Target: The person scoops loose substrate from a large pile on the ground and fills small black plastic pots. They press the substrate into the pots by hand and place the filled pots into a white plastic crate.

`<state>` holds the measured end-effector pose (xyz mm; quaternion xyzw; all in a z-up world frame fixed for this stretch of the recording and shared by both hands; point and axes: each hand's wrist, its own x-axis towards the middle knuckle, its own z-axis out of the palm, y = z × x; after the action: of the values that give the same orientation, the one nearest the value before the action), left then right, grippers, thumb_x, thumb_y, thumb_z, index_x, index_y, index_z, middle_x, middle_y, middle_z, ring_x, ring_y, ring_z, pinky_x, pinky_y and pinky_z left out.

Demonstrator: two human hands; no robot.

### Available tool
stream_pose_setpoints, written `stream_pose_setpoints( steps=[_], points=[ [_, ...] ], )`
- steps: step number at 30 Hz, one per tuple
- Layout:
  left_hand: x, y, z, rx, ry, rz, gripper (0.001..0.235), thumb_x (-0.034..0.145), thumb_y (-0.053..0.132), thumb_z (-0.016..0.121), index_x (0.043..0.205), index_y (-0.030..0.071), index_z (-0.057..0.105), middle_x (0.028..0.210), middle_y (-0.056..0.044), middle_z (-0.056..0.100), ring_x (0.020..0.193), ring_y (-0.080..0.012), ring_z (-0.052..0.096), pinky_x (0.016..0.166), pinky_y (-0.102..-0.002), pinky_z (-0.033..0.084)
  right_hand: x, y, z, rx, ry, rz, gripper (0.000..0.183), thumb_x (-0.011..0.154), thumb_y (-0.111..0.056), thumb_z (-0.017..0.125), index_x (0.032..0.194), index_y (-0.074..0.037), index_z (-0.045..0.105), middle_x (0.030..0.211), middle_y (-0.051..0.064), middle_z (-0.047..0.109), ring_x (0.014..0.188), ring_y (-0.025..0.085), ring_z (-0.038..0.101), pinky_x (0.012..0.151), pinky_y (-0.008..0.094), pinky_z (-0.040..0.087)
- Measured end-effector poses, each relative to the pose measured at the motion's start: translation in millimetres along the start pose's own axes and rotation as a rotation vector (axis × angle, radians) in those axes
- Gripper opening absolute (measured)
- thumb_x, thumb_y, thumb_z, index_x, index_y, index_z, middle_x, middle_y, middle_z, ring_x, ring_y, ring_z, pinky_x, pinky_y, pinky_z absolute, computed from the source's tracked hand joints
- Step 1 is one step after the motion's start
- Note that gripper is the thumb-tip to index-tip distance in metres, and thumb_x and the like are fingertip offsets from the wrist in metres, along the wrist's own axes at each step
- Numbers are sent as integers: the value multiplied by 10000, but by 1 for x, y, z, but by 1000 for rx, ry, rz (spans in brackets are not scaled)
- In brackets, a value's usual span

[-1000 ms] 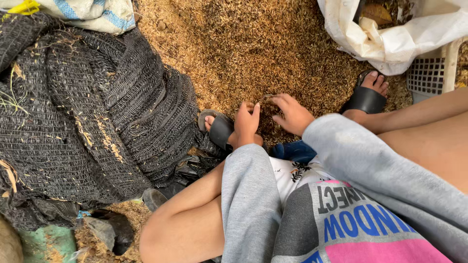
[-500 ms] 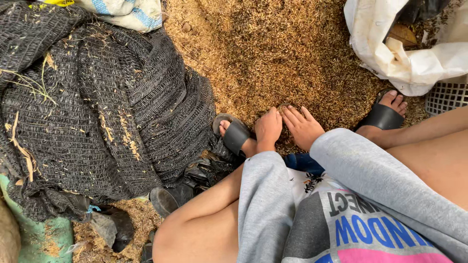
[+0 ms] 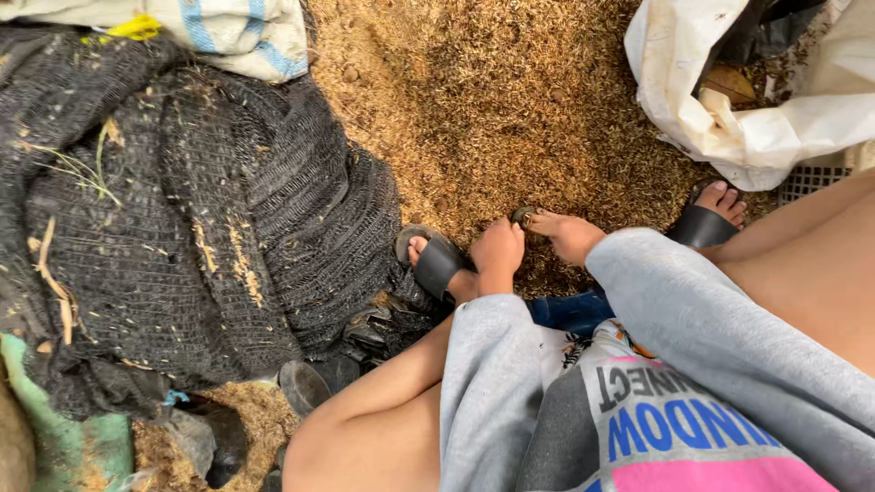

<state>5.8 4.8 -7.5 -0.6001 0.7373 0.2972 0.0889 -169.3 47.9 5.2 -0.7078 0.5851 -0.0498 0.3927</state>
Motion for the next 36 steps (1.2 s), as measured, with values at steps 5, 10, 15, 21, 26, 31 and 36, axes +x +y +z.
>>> stream_pose_setpoints(
  steps=[5, 10, 15, 21, 26, 31, 36],
  points=[
    [-20, -6, 6, -79, -146, -153, 516, 1022, 481, 442, 1075, 43, 708, 1067, -217, 732, 1003, -417, 688, 903, -561, 510, -15, 2, 8, 106, 299, -3, 340, 904, -119, 698, 1237, -71, 653, 1204, 129, 646, 1121, 354, 633, 956, 433, 533],
    [-21, -8, 24, -230, -247, -163, 488, 1024, 422, 410, 1067, 49, 722, 1113, -232, 721, 1040, -439, 669, 907, -563, 511, -8, 1, 4, 138, 132, -97, 268, 872, -153, 710, 1110, -42, 653, 1033, 151, 627, 1012, 362, 634, 861, 456, 543],
    [-20, -15, 23, -316, -225, -95, 426, 992, 370, 436, 1046, 61, 724, 1103, -236, 729, 1033, -452, 668, 912, -556, 509, 2, -9, 25, 10, 54, -91, 180, 898, -150, 666, 1068, -91, 670, 1068, 96, 652, 1027, 323, 675, 847, 428, 572],
    [-24, -10, 5, -292, -279, -288, 432, 927, 414, 506, 1084, 79, 730, 1120, -237, 698, 1053, -454, 643, 909, -544, 501, 7, -21, 26, -64, 86, 52, 157, 918, -143, 645, 1069, -131, 685, 1064, 75, 661, 976, 298, 709, 794, 419, 592],
    [-21, -19, 20, -384, -194, -177, 402, 972, 369, 506, 1085, 39, 708, 1075, -277, 700, 1019, -491, 642, 898, -555, 504, 1, -23, 20, 66, 153, 34, 247, 872, -165, 677, 1110, -102, 689, 1063, 104, 654, 880, 333, 700, 711, 434, 584],
    [-22, -31, 24, -509, -139, -90, 322, 942, 315, 547, 1013, 48, 711, 996, -259, 708, 948, -486, 647, 839, -555, 506, 14, -25, 28, -28, 121, 68, 161, 877, -104, 640, 1009, -112, 731, 1035, 73, 674, 916, 301, 719, 748, 424, 597],
    [-21, -31, 28, -408, -176, -91, 311, 963, 317, 532, 996, 69, 716, 972, -245, 718, 937, -470, 661, 863, -548, 491, 22, -25, 36, -276, 70, -33, 129, 885, -111, 631, 952, -90, 739, 1040, 77, 685, 954, 277, 727, 819, 390, 599]
  ],
)
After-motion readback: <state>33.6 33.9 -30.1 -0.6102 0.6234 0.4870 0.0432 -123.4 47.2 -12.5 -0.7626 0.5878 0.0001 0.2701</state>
